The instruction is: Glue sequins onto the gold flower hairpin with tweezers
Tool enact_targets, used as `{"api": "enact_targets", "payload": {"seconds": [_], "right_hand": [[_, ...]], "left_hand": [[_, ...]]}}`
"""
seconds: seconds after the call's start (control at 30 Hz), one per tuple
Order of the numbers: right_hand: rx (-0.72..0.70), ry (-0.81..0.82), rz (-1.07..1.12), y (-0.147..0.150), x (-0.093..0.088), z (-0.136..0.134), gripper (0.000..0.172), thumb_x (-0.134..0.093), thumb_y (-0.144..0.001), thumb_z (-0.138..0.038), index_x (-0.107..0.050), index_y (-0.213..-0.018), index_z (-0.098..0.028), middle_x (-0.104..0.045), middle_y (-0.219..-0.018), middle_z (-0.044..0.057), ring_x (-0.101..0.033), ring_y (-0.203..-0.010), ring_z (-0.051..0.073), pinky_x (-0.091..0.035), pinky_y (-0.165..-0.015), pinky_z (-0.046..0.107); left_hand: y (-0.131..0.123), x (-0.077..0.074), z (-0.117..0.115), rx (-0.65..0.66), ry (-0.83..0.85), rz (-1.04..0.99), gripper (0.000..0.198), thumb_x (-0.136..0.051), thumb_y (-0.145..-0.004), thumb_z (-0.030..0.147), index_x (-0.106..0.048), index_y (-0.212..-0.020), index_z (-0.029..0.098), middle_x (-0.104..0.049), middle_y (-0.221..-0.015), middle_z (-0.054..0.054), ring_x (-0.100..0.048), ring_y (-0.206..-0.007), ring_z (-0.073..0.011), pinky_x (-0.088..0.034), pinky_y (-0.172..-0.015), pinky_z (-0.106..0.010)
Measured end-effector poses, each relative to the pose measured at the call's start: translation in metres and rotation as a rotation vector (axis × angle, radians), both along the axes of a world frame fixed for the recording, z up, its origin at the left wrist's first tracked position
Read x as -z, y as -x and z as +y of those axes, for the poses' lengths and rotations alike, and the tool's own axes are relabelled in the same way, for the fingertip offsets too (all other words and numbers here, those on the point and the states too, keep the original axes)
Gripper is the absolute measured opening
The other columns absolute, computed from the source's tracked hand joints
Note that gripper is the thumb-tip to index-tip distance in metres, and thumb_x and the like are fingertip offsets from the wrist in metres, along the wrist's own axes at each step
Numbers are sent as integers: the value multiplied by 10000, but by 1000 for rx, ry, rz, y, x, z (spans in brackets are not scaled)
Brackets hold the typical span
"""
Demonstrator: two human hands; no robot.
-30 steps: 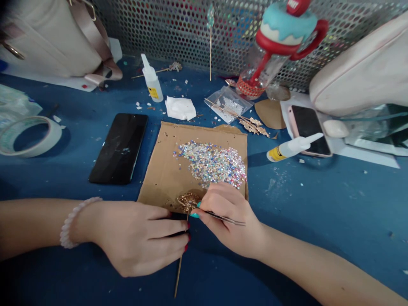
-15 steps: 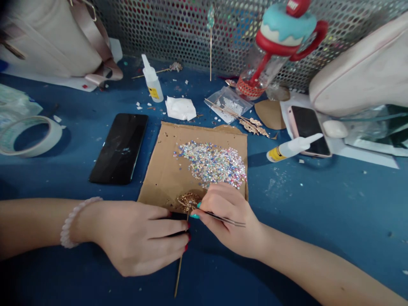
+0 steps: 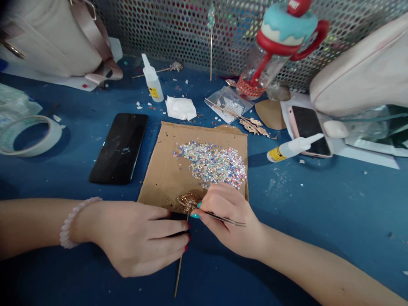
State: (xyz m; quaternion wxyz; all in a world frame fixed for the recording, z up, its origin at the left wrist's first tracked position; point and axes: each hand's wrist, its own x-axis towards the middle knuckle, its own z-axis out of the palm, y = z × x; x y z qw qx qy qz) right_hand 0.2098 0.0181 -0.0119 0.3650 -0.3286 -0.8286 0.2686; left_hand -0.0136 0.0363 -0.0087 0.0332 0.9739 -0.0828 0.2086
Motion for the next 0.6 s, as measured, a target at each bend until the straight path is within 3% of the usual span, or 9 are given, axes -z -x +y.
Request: {"api": "enact_targets", "payload": {"seconds": [0.6], "right_hand": [[-2,7,-14,-1,-2,0,128,-536,-869,-105,-533,-772,-189,-576,-641,5,-538,-609,130,-430,-552,282]], "left_hand": [[0,1,0,-3,-4,9,151,-552,-861,176,-658,-756,152,-673,-917,-101,-620,-806,-193,-527,-593,-259]]}}
